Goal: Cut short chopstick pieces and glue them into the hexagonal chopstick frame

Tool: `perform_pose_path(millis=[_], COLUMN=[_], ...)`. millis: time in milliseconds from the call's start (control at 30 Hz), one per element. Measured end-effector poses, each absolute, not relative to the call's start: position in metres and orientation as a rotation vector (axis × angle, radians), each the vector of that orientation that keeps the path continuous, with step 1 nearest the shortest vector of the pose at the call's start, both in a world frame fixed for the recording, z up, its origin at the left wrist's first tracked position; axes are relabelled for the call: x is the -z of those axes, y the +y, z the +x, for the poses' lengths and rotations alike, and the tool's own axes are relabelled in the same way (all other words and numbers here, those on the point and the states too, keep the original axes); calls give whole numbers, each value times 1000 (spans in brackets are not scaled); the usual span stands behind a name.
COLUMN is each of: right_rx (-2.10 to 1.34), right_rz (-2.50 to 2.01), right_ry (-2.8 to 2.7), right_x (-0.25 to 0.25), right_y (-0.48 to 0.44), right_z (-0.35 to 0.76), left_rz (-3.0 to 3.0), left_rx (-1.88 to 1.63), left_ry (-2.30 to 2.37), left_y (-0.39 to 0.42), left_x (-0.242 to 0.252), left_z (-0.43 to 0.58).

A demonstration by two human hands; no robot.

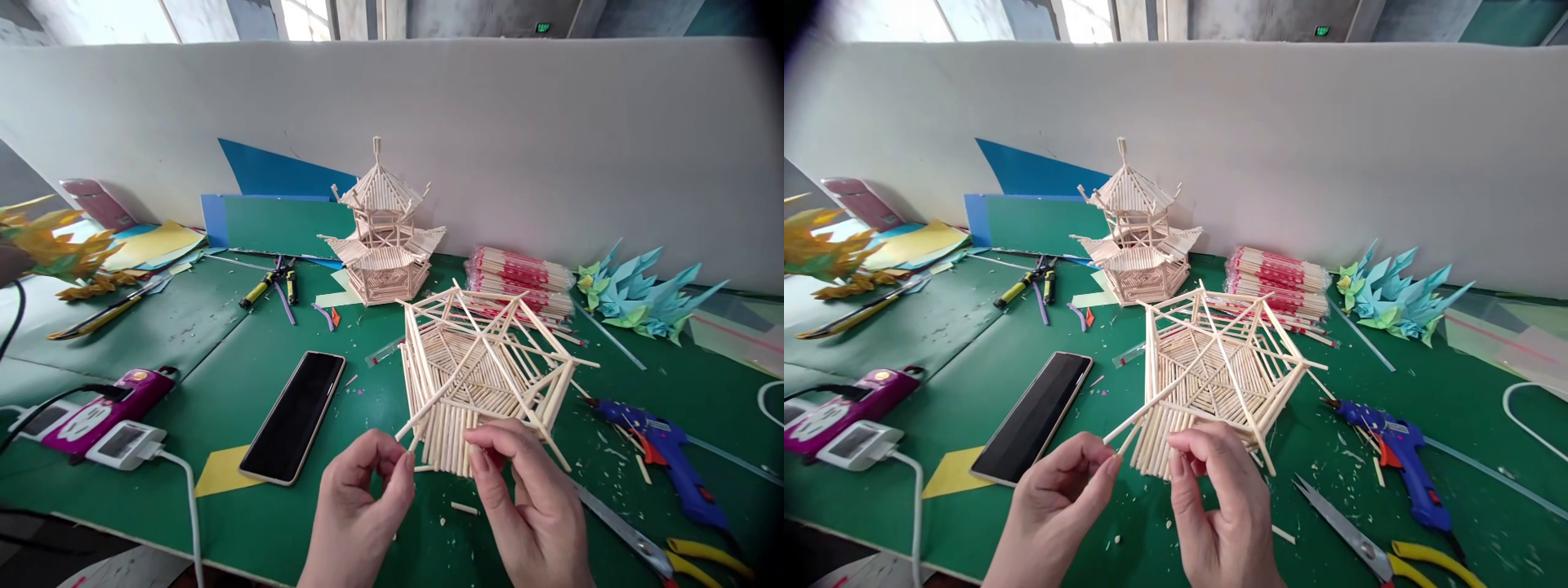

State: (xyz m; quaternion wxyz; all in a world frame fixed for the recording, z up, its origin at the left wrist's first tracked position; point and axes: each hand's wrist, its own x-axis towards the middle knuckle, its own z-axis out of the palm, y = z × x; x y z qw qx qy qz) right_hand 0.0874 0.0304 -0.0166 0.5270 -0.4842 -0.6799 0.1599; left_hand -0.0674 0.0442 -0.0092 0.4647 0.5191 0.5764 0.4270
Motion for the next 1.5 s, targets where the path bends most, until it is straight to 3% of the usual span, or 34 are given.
perform_pose_path(millis=[1500], right_rx=[-436], right_rz=[-1175], right_ry=[-1595], right_x=[15], right_y=[27], right_z=[89], left_rz=[888], left_rx=[-850], left_ry=[1049], left_y=[56], left_x=[5], left_z=[-69])
